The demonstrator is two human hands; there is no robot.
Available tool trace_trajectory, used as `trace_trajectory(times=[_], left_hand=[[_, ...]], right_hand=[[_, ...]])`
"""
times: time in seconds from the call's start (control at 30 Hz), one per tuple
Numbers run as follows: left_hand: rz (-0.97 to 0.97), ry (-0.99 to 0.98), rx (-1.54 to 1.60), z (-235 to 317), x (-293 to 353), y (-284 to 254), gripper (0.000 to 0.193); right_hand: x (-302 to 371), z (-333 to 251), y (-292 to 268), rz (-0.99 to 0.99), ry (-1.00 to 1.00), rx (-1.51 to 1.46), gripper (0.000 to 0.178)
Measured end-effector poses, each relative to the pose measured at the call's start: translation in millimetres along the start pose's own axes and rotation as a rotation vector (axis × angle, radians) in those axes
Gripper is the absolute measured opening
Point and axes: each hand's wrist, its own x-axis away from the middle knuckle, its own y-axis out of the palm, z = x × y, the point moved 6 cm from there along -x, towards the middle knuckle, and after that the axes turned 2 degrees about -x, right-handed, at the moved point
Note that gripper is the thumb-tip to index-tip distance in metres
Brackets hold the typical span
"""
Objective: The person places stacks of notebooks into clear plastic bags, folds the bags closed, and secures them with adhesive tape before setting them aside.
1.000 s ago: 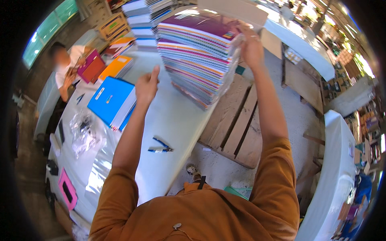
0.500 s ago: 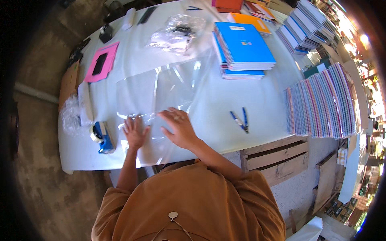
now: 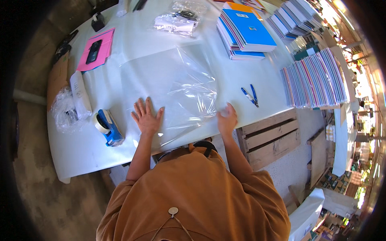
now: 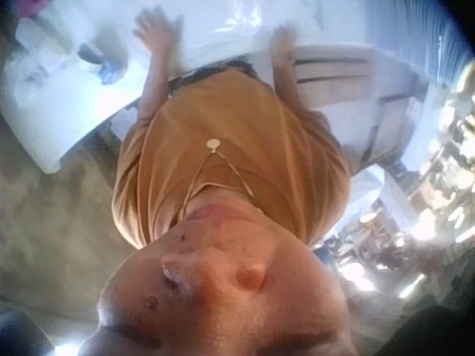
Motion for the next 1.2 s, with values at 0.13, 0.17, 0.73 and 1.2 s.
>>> trace_trajectory(times=[0.13,0.17,0.73,1.2], left_hand=[[0.05,0.019,-0.024,-3.5,1.6,1.1,0.083],[0.048,0.034,-0.028,-3.3,1.7,1.4,0.083],[0.049,-0.009,-0.046,-33.0,-2.0,-8.4,0.086],[0.084,0.111,-0.057,-20.9,-16.6,-12.6,0.084]], right_hand=[[44.4,7.6,-50.8,0.409,0.233,-0.19,0.052],[60.7,-47.6,-51.9,0.383,-0.152,-0.08,0.051],[-27.6,-38.7,-1.6,0.109,0.006,0.676,0.082],[-4.5,8.6,8.1,-0.117,-0.256,0.577,0.055]])
